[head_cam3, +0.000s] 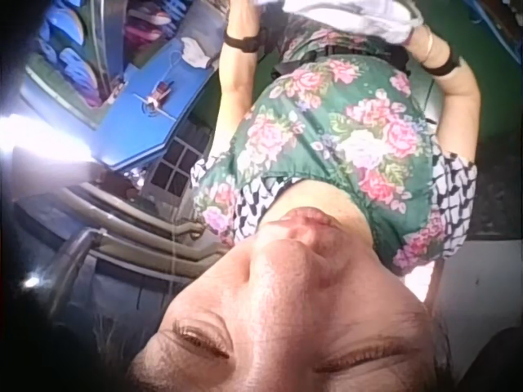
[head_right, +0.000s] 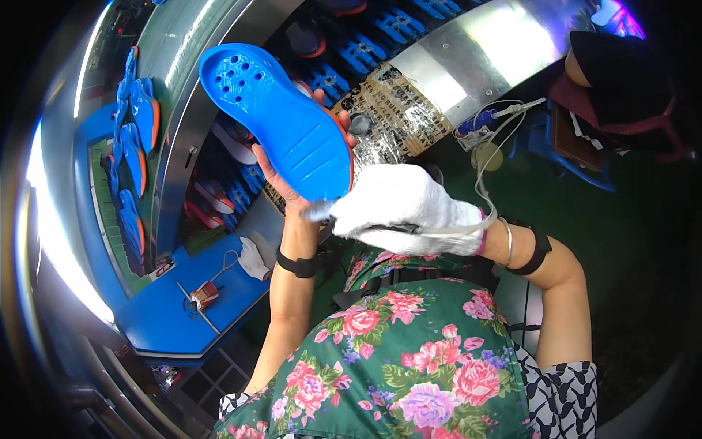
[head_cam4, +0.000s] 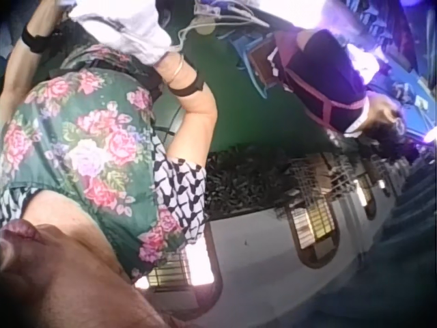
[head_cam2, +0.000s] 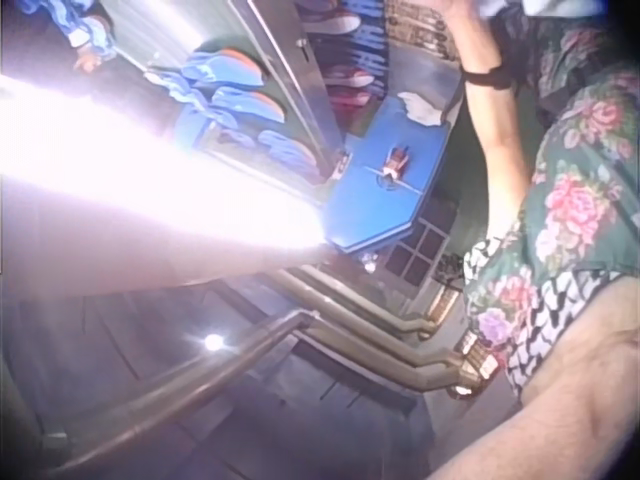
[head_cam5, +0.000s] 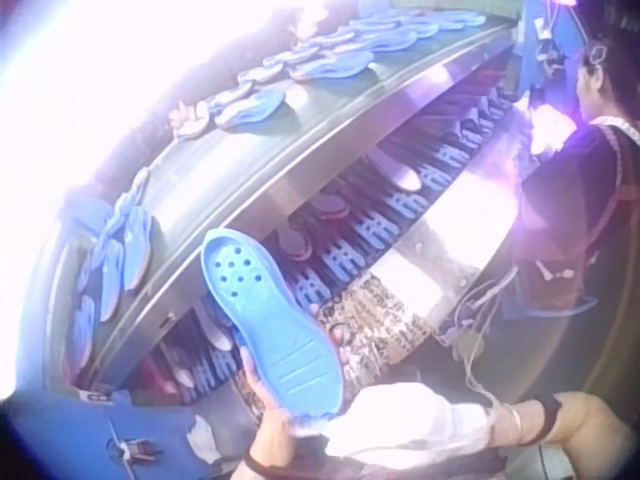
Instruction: Applying adhesive or primer to the bottom of shoe soles using a brush on a conveyor line.
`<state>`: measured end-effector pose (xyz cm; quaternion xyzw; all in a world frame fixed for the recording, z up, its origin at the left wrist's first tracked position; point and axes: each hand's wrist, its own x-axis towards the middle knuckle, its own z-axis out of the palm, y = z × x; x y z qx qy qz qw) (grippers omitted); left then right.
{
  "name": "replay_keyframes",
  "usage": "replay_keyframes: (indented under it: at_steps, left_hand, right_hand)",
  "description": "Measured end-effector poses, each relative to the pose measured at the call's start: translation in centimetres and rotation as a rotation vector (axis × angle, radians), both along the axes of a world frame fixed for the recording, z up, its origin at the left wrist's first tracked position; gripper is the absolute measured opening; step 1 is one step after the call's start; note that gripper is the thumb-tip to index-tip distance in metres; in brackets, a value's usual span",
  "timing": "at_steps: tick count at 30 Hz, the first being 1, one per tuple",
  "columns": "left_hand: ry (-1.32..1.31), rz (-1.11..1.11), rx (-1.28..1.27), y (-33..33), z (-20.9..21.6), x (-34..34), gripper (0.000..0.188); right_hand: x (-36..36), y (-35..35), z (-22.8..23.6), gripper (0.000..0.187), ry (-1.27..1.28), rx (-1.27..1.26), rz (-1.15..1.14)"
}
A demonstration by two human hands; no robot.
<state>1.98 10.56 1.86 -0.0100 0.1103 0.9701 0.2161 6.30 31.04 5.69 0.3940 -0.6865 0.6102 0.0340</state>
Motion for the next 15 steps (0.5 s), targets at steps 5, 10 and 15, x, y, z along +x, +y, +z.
replay_keyframes:
  at_steps: [5, 10, 15]
  left_hand:
    - [0.031, -0.008, -0.164, -1.3, -0.6, 0.0, 0.118]
    - [0.021, -0.138, -0.151, -1.8, -0.8, -0.8, 0.121]
    - [0.082, -0.206, 0.022, -2.6, -1.9, -0.9, 0.116]
  right_hand:
    - [-0.7, 0.1, 0.2, 0.011, -0.284, -0.094, -0.133]
    - [0.4, -0.1, 0.1, 0.022, -0.02, 0.006, 0.009]
    - [0.0, -0.3, 0.2, 0.014, -0.47, -0.187, 0.085]
